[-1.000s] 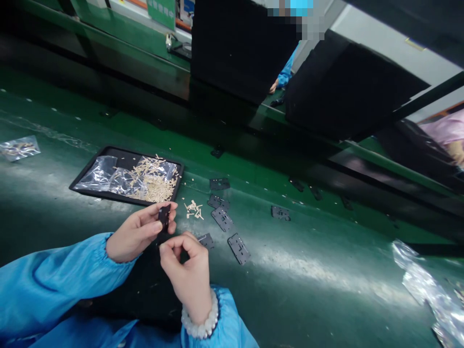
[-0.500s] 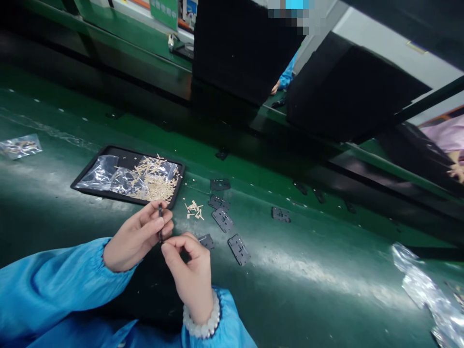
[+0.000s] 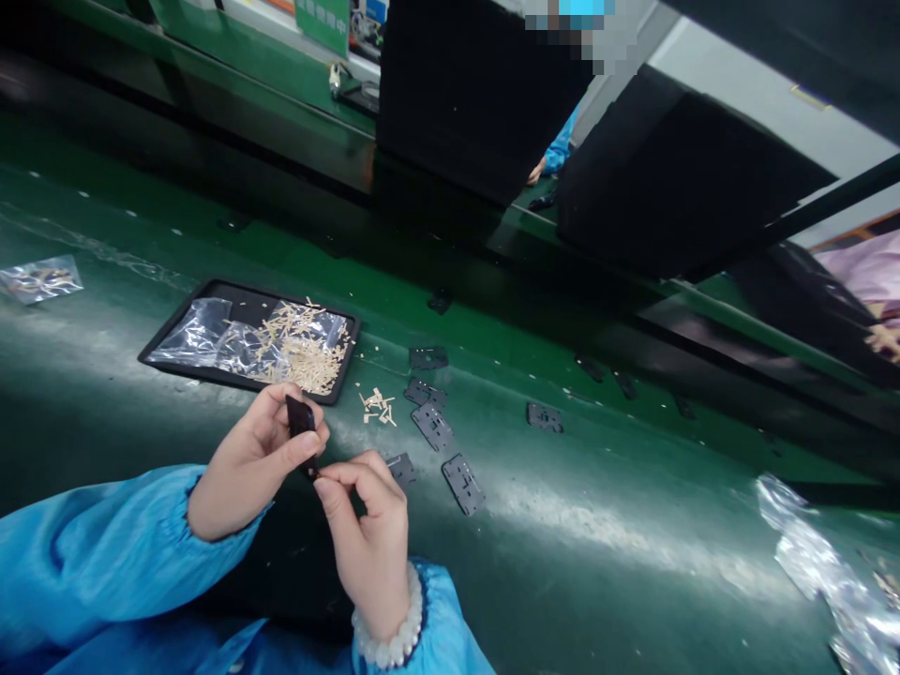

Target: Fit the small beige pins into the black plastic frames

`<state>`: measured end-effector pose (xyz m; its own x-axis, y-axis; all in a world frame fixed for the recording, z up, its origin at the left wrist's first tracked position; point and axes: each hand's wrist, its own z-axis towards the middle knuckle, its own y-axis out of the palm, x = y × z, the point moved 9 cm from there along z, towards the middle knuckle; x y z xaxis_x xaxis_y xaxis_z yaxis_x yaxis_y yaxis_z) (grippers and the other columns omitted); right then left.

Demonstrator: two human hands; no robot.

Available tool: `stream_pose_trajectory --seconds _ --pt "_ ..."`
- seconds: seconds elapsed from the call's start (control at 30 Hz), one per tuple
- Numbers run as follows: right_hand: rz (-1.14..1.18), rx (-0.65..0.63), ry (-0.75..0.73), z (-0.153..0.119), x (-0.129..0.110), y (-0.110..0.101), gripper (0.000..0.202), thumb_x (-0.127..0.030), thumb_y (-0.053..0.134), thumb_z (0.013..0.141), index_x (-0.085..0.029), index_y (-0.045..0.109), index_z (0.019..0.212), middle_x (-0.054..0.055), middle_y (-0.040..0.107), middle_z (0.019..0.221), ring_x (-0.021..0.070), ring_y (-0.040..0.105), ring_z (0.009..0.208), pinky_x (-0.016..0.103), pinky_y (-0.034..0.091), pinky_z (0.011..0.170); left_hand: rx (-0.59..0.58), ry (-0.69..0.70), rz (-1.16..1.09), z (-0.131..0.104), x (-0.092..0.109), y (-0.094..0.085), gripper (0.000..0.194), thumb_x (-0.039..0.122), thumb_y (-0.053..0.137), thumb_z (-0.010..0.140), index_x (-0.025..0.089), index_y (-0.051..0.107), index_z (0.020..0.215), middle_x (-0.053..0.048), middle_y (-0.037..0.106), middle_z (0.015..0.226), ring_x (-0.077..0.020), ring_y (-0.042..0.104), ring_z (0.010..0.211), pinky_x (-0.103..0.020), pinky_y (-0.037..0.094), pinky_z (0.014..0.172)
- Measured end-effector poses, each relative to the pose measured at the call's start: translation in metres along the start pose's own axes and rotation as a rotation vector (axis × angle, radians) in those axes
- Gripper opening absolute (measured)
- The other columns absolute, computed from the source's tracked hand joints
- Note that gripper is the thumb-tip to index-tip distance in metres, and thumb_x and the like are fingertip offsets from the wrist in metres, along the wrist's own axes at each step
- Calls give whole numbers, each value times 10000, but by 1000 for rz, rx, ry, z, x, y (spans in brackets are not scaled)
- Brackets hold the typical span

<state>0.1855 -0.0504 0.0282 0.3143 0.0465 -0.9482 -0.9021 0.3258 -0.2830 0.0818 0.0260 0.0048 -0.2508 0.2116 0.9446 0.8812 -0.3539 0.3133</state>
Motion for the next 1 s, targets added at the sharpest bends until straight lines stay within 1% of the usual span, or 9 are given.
stream_pose_trajectory --seconds 0.13,0.3,0.5,0.6,0.67,0.73,0.8,0.9,1.0 --pt "-105 46 -71 -6 -6 -1 112 -121 559 841 -196 637 810 -2 581 728 109 558 668 217 451 603 51 13 51 -3 3 -3 275 191 656 750 222 412 874 33 507 787 -97 509 700 -204 437 613" --pt "-264 114 -202 -14 -18 -2 142 -94 544 846 -192 631 901 21 600 749 136 567 697 269 471 635 96 11 86 -5 3 -6 273 200 651 750 219 406 867 25 520 801 -107 528 717 -216 456 631" --pt "-598 216 -484 -22 -43 5 155 -65 566 824 -145 634 938 35 620 694 141 562 639 319 465 645 106 -37 113 -5 -1 -7 245 253 646 763 210 424 860 32 516 780 -103 519 679 -226 458 611" --pt "-760 196 -564 -26 -50 12 178 -56 579 807 -116 635 965 45 642 696 155 583 646 339 460 662 122 -65 88 -3 -4 -9 257 272 668 750 202 451 869 42 517 751 -94 511 652 -222 460 606" --pt "-788 136 -578 -27 -52 14 222 -56 585 797 -106 630 1009 56 655 717 163 587 650 343 457 661 125 -114 20 -1 -8 -9 280 292 690 734 194 473 881 46 524 729 -87 510 636 -209 454 589" --pt "-696 51 -535 -24 -49 10 237 -72 585 795 -137 635 1017 52 653 731 163 584 655 340 461 661 111 -208 -79 1 -15 -6 299 315 716 707 177 495 854 46 533 687 -80 508 600 -193 440 547" --pt "-497 -9 -401 -16 -40 -1 218 -89 562 807 -184 648 984 46 642 754 162 589 681 323 472 655 111 -318 -183 2 -23 -3 319 318 755 662 161 510 794 46 538 637 -78 513 566 -181 429 507" --pt "-183 -5 -132 -3 -14 -15 176 -129 525 839 -211 665 907 51 638 792 160 600 711 296 486 633 143 -441 -306 2 -33 0 319 276 800 601 142 534 717 34 563 621 -80 544 554 -175 444 496" --pt "90 -5 82 5 14 -10 128 -205 545 849 -214 671 868 18 627 708 136 590 630 272 481 598 158 -538 -384 1 -42 4 237 227 770 646 126 556 656 16 586 614 -73 552 513 -171 458 475"
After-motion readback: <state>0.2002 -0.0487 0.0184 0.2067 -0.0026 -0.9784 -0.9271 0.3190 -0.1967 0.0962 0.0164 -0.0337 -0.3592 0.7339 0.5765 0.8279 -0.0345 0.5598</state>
